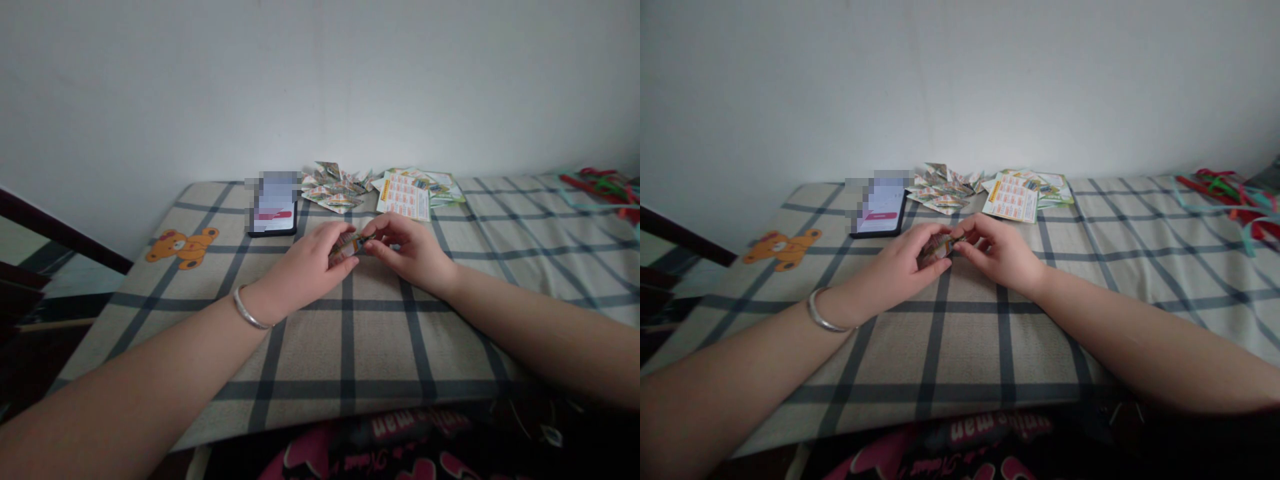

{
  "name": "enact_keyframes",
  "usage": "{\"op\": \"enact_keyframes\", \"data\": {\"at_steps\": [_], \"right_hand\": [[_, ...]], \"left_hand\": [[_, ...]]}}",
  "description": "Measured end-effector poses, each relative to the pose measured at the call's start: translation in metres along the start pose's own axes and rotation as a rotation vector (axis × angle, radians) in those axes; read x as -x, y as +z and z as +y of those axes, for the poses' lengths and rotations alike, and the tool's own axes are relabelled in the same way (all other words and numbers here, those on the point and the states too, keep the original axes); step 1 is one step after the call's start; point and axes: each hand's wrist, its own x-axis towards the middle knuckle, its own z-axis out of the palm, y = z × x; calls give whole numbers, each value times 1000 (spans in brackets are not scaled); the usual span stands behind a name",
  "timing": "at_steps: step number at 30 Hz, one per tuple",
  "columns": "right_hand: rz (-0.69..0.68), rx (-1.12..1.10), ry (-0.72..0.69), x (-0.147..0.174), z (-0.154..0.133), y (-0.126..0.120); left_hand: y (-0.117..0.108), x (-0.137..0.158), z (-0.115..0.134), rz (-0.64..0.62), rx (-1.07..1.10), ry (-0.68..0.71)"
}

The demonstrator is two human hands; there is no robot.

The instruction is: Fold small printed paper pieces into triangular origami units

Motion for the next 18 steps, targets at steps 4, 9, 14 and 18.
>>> {"op": "enact_keyframes", "data": {"at_steps": [4, 9, 14, 18], "right_hand": [[16, 3, -4, 0, -1, 0], [32, -7, -8, 0, -1, 0], [38, -19, 0, 1, -1, -1], [43, -13, 22, 1, -1, -2]], "left_hand": [[-1, -2, 0, -43, -23, 13], [-3, -3, 1, -2, -64, 45], [-3, -2, 0, 35, -3, 44], [-5, -3, 1, 50, 39, -3]]}}
